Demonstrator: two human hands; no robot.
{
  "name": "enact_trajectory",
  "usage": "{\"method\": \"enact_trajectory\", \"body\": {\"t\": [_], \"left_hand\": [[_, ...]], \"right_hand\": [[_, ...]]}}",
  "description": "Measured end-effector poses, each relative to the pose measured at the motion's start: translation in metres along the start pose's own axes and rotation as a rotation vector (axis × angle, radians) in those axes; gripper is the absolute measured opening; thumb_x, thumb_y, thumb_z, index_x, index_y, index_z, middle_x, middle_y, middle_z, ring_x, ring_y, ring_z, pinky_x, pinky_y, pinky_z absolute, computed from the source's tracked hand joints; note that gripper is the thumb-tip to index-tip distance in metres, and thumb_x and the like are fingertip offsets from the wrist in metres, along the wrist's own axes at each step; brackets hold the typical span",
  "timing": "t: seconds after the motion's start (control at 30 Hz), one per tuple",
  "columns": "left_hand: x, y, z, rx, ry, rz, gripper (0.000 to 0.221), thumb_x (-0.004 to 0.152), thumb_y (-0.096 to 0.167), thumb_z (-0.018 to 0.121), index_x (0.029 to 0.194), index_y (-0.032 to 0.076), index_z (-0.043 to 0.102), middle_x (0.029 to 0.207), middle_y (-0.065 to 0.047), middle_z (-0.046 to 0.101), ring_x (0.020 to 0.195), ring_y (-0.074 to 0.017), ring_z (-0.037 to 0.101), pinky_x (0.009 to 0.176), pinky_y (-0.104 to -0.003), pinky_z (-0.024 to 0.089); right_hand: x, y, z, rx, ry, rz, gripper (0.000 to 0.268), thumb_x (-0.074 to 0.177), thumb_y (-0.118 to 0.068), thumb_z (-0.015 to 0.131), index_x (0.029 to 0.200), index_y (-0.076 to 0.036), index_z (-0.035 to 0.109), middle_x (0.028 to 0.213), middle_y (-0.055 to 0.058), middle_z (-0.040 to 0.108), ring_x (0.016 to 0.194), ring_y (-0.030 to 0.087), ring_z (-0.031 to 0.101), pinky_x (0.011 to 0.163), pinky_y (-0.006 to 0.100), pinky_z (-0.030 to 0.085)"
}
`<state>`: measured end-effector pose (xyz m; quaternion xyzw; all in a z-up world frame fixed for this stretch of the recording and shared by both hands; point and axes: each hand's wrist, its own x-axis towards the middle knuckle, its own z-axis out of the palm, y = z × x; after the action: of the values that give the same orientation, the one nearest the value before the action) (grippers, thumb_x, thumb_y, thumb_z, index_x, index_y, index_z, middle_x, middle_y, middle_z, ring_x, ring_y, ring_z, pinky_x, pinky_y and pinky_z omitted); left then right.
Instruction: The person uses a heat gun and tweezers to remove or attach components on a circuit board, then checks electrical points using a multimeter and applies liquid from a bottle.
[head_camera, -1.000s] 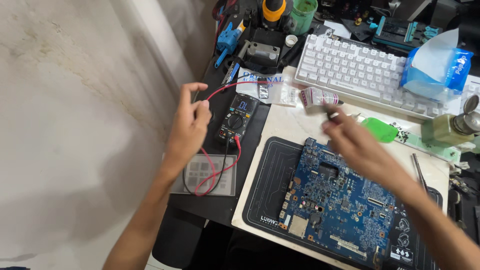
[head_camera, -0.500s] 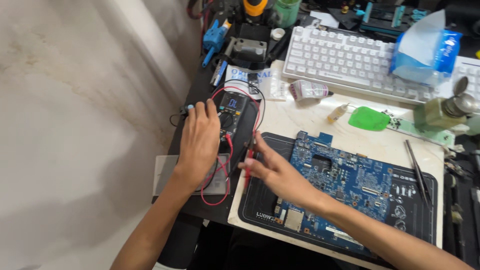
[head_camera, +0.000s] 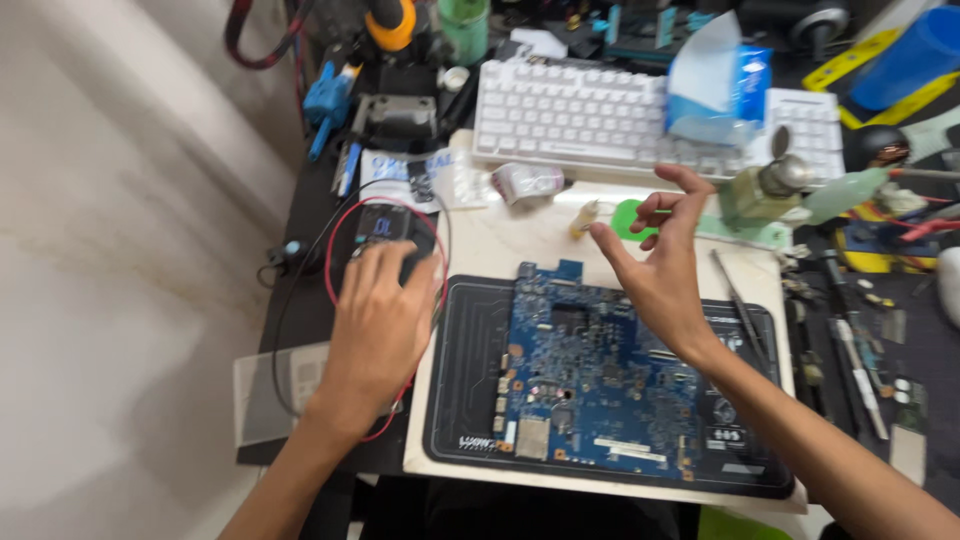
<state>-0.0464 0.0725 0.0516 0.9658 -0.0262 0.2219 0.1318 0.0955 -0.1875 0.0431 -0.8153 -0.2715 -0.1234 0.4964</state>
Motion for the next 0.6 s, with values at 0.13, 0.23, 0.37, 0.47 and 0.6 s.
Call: {"method": "enact_trajectory", "body": {"t": [0.13, 0.23, 0.37, 0.47, 0.6], "left_hand": [[0.010, 0.026, 0.023, -0.180, -0.063, 0.073, 0.028, 0.095, 0.018, 0.065, 0.118, 0.003, 0.070, 0.118, -0.019, 0.062, 0.115, -0.0352, 0.057, 0.098, -0.047, 0.045], [0.020, 0.040, 0.037, -0.250, -0.082, 0.130, 0.028, 0.094, 0.017, 0.065, 0.117, 0.003, 0.070, 0.116, -0.019, 0.062, 0.110, -0.0360, 0.057, 0.096, -0.047, 0.045], [0.037, 0.048, 0.051, -0.283, -0.082, 0.130, 0.025, 0.094, 0.016, 0.065, 0.115, 0.004, 0.070, 0.112, -0.017, 0.064, 0.105, -0.0347, 0.059, 0.093, -0.046, 0.046], [0.044, 0.054, 0.058, -0.306, -0.050, 0.104, 0.025, 0.095, 0.016, 0.065, 0.116, 0.004, 0.070, 0.110, -0.015, 0.064, 0.105, -0.0332, 0.060, 0.092, -0.045, 0.047], [0.037, 0.065, 0.072, -0.280, -0.031, 0.064, 0.028, 0.096, 0.012, 0.065, 0.121, 0.002, 0.068, 0.108, -0.015, 0.064, 0.101, -0.0309, 0.061, 0.091, -0.045, 0.047]], "right_hand": [[0.021, 0.025, -0.009, -0.229, -0.247, 0.090, 0.062, 0.083, -0.030, 0.084, 0.132, -0.005, 0.057, 0.101, 0.011, 0.058, 0.090, 0.022, 0.059, 0.076, 0.036, 0.053], [0.026, 0.035, 0.001, -0.182, -0.297, 0.201, 0.052, 0.080, -0.036, 0.082, 0.123, -0.011, 0.067, 0.101, 0.007, 0.061, 0.087, 0.019, 0.063, 0.075, 0.035, 0.056], [0.027, 0.044, 0.009, -0.234, -0.306, 0.178, 0.041, 0.083, -0.035, 0.083, 0.114, -0.010, 0.072, 0.100, 0.008, 0.064, 0.084, 0.020, 0.067, 0.079, 0.041, 0.053], [0.023, 0.048, 0.000, -0.277, -0.245, 0.052, 0.033, 0.084, -0.030, 0.084, 0.103, -0.005, 0.072, 0.099, 0.010, 0.068, 0.087, 0.023, 0.068, 0.082, 0.046, 0.048], [0.013, 0.053, -0.021, -0.007, -0.220, -0.043, 0.028, 0.095, -0.027, 0.074, 0.107, -0.004, 0.063, 0.111, 0.008, 0.073, 0.106, 0.020, 0.070, 0.094, 0.037, 0.053]]}}
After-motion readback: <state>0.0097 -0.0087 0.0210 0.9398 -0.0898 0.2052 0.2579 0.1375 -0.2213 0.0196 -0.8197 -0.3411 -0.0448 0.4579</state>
